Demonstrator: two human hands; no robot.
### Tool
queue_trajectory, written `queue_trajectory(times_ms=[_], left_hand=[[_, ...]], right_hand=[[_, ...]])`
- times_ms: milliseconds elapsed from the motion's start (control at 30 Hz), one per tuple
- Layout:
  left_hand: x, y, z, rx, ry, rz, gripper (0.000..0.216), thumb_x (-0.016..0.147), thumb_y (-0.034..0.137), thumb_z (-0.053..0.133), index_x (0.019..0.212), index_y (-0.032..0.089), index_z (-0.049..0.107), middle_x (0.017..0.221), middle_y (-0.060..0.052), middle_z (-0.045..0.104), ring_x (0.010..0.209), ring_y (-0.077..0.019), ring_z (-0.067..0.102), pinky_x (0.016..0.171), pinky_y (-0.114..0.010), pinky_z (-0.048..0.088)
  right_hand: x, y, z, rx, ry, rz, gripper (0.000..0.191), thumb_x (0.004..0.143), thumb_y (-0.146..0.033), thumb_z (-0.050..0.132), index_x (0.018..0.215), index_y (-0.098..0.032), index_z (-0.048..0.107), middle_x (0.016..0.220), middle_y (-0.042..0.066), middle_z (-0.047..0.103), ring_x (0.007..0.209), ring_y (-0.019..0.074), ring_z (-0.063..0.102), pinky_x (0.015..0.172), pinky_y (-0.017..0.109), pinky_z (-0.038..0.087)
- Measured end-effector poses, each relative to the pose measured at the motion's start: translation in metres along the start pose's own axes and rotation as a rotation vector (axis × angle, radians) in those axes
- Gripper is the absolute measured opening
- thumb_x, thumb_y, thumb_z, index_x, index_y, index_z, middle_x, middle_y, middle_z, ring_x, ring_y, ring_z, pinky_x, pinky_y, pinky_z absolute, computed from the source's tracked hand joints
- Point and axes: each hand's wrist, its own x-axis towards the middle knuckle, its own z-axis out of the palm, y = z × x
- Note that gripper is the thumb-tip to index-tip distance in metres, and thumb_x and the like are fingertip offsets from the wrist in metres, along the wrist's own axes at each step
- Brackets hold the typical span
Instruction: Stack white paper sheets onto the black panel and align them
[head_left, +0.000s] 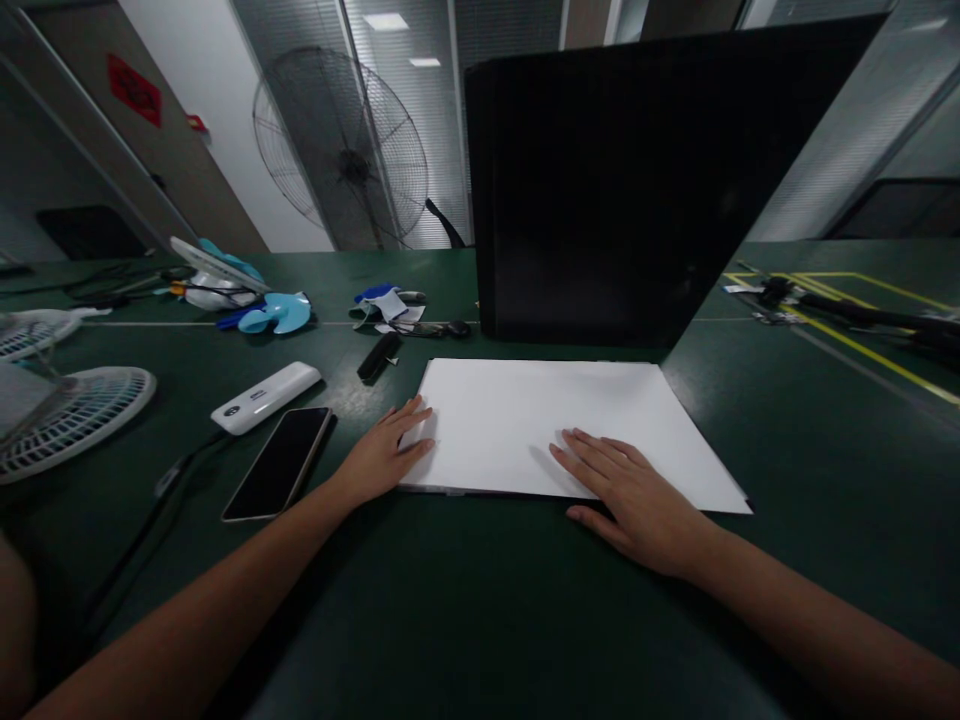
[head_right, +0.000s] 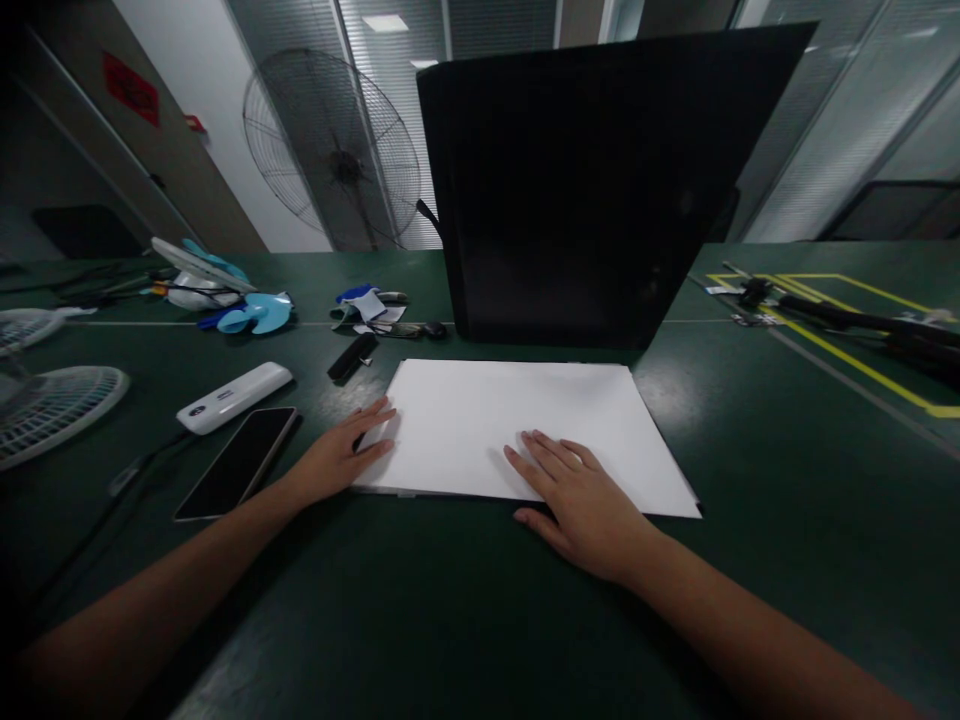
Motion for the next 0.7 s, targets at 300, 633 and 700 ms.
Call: queue_trajectory(times_ms=[300, 633, 700], left_hand=[[-0.001, -0.009, 0.004, -0.006, -0.012, 0.036, 0.057, 0.102, 0.035, 0.044, 0.154, 0.015, 0.054, 0.17, -0.011, 0.034, 0.158, -0.0291, 0.032, 0.131, -0.053, 0.024], [-0.004, -0.004, 0.001, 0.073, -0.029, 0.099, 0.057, 0.102, 0.021, 0.038, 0.157, 0.013, 0.048, 0.171, -0.013, 0.032, 0.16, -0.027, 0.027, 0.131, -0.055, 0.021], [-0.005, -0.003, 0.0, 0.088, -0.035, 0.111, 0.056, 0.103, 0.021, 0.038, 0.158, 0.014, 0.047, 0.171, -0.013, 0.032, 0.16, -0.0278, 0.028, 0.13, -0.057, 0.023]], right_hand=[[0.002, 0.004, -0.006, 0.08, -0.103, 0.035, 0.063, 0.108, -0.054, 0.042, 0.166, -0.034, 0.031, 0.171, 0.004, 0.02, 0.158, 0.0301, 0.026, 0.126, 0.062, 0.032], [-0.002, 0.019, -0.01, 0.03, 0.032, -0.016, 0.063, 0.101, -0.058, 0.057, 0.158, -0.031, 0.048, 0.162, 0.007, 0.043, 0.146, 0.032, 0.045, 0.115, 0.059, 0.046], [-0.003, 0.019, -0.01, -0.031, 0.118, -0.093, 0.054, 0.101, -0.051, 0.06, 0.15, -0.028, 0.057, 0.154, 0.008, 0.053, 0.138, 0.0304, 0.053, 0.109, 0.056, 0.051]])
